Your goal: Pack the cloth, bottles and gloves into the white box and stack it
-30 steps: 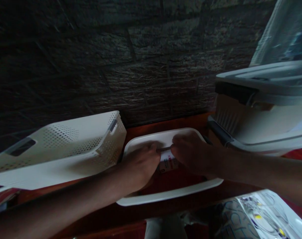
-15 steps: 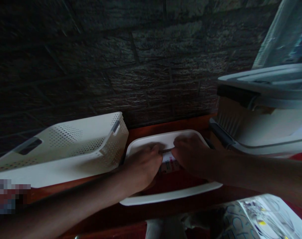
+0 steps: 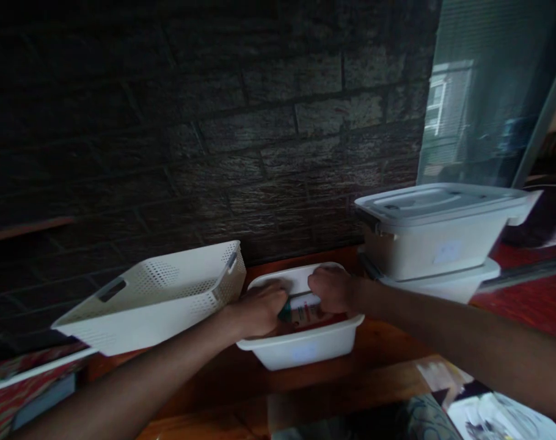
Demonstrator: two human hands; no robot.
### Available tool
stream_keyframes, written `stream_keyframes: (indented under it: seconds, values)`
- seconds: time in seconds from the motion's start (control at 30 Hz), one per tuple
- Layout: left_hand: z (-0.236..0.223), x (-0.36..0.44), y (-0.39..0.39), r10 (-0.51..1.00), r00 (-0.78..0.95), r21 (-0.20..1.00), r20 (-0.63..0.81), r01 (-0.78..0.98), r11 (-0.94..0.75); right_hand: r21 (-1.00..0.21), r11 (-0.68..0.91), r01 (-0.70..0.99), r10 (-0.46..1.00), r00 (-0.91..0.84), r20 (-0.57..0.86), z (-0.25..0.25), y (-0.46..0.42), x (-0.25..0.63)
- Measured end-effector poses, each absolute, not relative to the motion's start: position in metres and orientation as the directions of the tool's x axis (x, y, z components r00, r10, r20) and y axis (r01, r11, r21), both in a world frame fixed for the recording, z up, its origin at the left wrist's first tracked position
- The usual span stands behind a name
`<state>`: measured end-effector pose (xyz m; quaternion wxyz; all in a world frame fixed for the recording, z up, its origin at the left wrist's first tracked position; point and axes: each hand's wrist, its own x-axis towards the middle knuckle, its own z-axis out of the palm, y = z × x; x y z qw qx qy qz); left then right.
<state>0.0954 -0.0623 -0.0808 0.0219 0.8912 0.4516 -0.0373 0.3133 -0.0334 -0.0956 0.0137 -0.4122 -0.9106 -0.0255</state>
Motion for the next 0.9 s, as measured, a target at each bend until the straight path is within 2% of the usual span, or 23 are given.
stream_keyframes:
  seconds: [0.17,0.3,0.37,0.47,0.67,0.8,0.9]
  values:
    - [-0.054,0.082,-0.052,0.826,0.561,0.140,0.054,0.815,-0.562,-0.099,0.660,0.745,0.748,-0.639,0.177,-0.083,-0.027,0.325]
    - [-0.048,0.067,-0.036,0.859,0.456,0.380,0.231,0.771,-0.512,-0.223,0.644,0.731,0.759,-0.577,0.301,-0.076,-0.017,0.324]
    - [-0.056,0.061,-0.028,0.878,0.395,0.499,0.271,0.723,-0.479,-0.282,0.610,0.741,0.785,-0.514,0.347,-0.076,-0.009,0.321]
    - [-0.077,0.058,-0.018,0.901,0.366,0.631,0.233,0.648,-0.427,-0.359,0.569,0.740,0.816,-0.453,0.360,-0.083,0.001,0.319]
    - [-0.111,0.054,-0.010,0.934,0.354,0.839,0.055,0.491,-0.235,-0.460,0.558,0.691,0.830,-0.460,0.315,-0.097,0.007,0.323]
    - [-0.117,0.047,-0.005,0.952,0.304,0.903,-0.042,0.420,-0.095,-0.509,0.531,0.677,0.847,-0.435,0.305,-0.097,0.005,0.324]
    - [-0.119,0.045,-0.005,0.974,0.225,0.894,-0.007,0.438,-0.095,-0.531,0.530,0.660,0.848,-0.425,0.318,-0.095,0.004,0.323]
